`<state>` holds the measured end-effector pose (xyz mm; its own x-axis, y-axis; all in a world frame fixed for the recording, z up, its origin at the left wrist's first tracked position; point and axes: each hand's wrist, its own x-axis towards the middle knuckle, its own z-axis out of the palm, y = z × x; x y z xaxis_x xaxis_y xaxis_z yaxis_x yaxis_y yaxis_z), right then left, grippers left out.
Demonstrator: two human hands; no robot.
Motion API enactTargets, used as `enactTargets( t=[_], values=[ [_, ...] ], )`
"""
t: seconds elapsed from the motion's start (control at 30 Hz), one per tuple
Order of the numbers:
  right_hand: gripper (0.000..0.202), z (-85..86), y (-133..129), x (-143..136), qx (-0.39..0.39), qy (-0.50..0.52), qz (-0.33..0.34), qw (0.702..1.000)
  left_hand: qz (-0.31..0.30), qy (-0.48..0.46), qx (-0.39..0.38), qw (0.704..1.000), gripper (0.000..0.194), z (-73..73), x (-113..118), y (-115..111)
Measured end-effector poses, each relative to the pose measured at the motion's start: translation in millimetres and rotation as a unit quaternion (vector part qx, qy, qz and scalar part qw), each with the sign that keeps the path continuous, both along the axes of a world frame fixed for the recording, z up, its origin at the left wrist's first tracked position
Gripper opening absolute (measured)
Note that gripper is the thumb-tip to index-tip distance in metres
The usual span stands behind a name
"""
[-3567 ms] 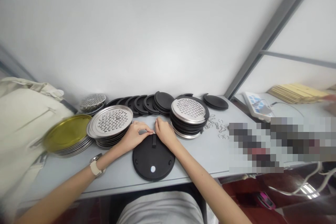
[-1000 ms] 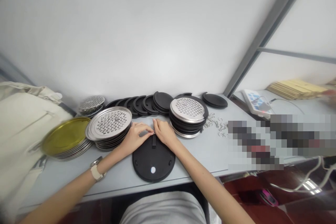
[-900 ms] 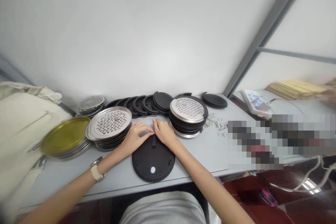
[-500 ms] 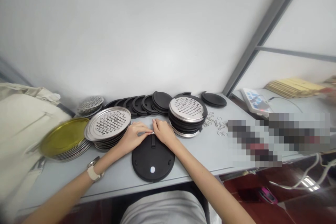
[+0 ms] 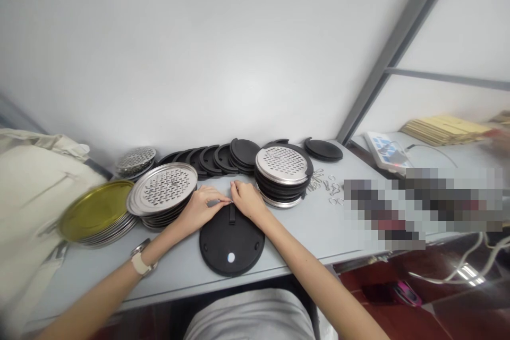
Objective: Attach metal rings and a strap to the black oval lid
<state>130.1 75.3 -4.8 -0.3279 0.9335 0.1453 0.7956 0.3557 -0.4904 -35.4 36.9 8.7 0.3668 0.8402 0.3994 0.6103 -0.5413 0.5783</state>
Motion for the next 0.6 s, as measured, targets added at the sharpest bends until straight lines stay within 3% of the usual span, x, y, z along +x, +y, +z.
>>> enactTargets(
  t=[0.33, 0.6],
  values=[
    [0.034, -0.3, -1, -2, -0.013, -0.014, -0.003, 1.000, -0.008, -0.008, 0.017, 1.000, 0.017, -5.9, 3, 1],
    [0.030, -4.6, -1, 4, -0.008, 0.004, 0.041, 0.999, -0.014, -0.025, 0.016, 0.999, 0.016, -10.6, 5, 2]
  ],
)
